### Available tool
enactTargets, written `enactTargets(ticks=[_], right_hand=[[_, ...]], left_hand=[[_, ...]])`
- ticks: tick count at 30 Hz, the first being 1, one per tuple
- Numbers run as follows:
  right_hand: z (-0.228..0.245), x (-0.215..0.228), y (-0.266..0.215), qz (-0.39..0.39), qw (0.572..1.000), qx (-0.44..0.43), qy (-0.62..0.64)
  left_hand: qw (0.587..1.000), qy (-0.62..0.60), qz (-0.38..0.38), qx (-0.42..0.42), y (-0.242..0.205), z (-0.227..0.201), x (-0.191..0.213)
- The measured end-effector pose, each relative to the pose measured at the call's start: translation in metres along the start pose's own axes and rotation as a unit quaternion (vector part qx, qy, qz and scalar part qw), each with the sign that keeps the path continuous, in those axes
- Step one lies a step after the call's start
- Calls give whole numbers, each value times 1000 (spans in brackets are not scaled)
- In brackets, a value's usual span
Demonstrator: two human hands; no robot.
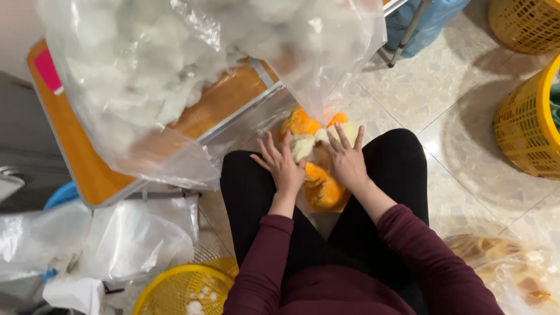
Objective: The person sits on the floor and stuffs white cotton filling into an orange plush toy. They repeatedly pull cotton from a large plastic bag and push it into the opening of the plush, compressing the filling with both hands.
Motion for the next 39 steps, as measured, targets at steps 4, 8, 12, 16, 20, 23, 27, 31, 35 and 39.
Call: enactTargets(ticks=[4, 8, 12, 16, 20, 23, 27, 31, 35, 39], right_hand=[[4, 10, 2, 11, 997, 1, 79], [7, 5, 0, 17, 998, 9, 60], [6, 2, 0, 10, 998, 30, 58], [1, 2, 1, -6, 998, 25, 62], [-2, -1, 4, 9, 997, 14, 81], [-2, -5, 6, 18, 996, 4, 87], [-5, -7, 6, 21, 996, -9, 84], [-8, -8, 9, 62, 995, -12, 73], [-5, -9, 7, 68, 995, -10, 73], [-1, -8, 10, 64, 993, -11, 103]], left_hand=[[996, -80, -32, -35, 9, -10, 6], [967, -229, -92, -55, 35, -10, -2], [979, -145, -136, -46, 95, -12, -10], [985, -104, -132, -40, 146, -29, -12], [986, -21, -144, -77, 192, -58, -27], [982, 48, -150, -103, 217, -67, -48], [977, -101, -160, -95, 235, -66, -72], [950, -285, -125, -8, 245, -49, -70], [951, -188, -238, -58, 210, -41, -36], [941, -261, -215, -20, 192, -26, -3]])
Point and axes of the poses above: each hand's wrist, its own y-axis towards the middle knuckle, its own x-axis out of the back of the hand, z = x × y, the point moved 5 cm from there along y, towards the middle knuckle, and after that the axes turned 1 degree about y, right-handed, at the moved point
